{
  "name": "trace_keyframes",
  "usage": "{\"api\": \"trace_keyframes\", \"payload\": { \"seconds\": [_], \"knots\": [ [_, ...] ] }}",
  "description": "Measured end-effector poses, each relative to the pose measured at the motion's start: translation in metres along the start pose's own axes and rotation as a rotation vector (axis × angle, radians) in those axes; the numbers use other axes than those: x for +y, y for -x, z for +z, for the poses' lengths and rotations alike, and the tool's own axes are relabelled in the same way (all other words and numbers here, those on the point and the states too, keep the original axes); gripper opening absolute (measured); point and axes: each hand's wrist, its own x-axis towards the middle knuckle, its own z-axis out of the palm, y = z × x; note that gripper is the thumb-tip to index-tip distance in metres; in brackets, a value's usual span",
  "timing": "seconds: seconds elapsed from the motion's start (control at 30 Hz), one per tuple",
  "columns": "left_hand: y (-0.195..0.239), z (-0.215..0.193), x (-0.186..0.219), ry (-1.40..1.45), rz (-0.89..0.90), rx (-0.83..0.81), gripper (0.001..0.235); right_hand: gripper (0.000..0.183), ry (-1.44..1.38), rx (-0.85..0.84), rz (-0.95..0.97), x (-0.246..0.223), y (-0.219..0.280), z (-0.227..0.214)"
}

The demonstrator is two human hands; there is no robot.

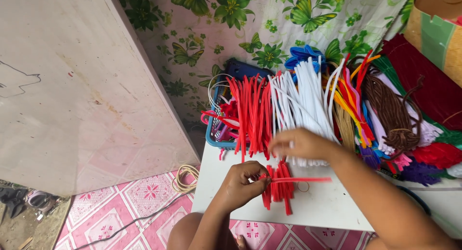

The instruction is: Bundling and tying groups of red pipe cleaners together using another pipe cleaner as a tie.

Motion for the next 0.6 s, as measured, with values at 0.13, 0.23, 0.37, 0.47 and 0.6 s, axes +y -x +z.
{"api": "trace_keyframes", "payload": {
  "seconds": [0.13, 0.23, 0.37, 0.47, 0.6],
  "knots": [
    [0.006, -0.019, 0.002, -0.142, -0.006, -0.028, 0.012, 0.022, 0.390, 0.112, 0.028, 0.034, -0.080, -0.005],
    [0.013, -0.036, 0.001, -0.157, 0.120, -0.064, 0.011, 0.025, 0.460, 0.082, -0.044, 0.037, -0.102, 0.011],
    [0.017, -0.049, 0.003, -0.121, 0.092, -0.083, 0.010, 0.027, 0.354, 0.114, -0.049, 0.014, -0.054, 0.015],
    [0.014, -0.050, 0.003, -0.062, 0.148, -0.139, 0.011, 0.031, 0.002, -0.031, 0.352, -0.004, -0.004, 0.031],
    [0.010, -0.032, -0.008, 0.071, 0.208, -0.199, 0.007, 0.022, 0.281, -0.239, 0.454, 0.060, 0.038, 0.120]
  ]
}}
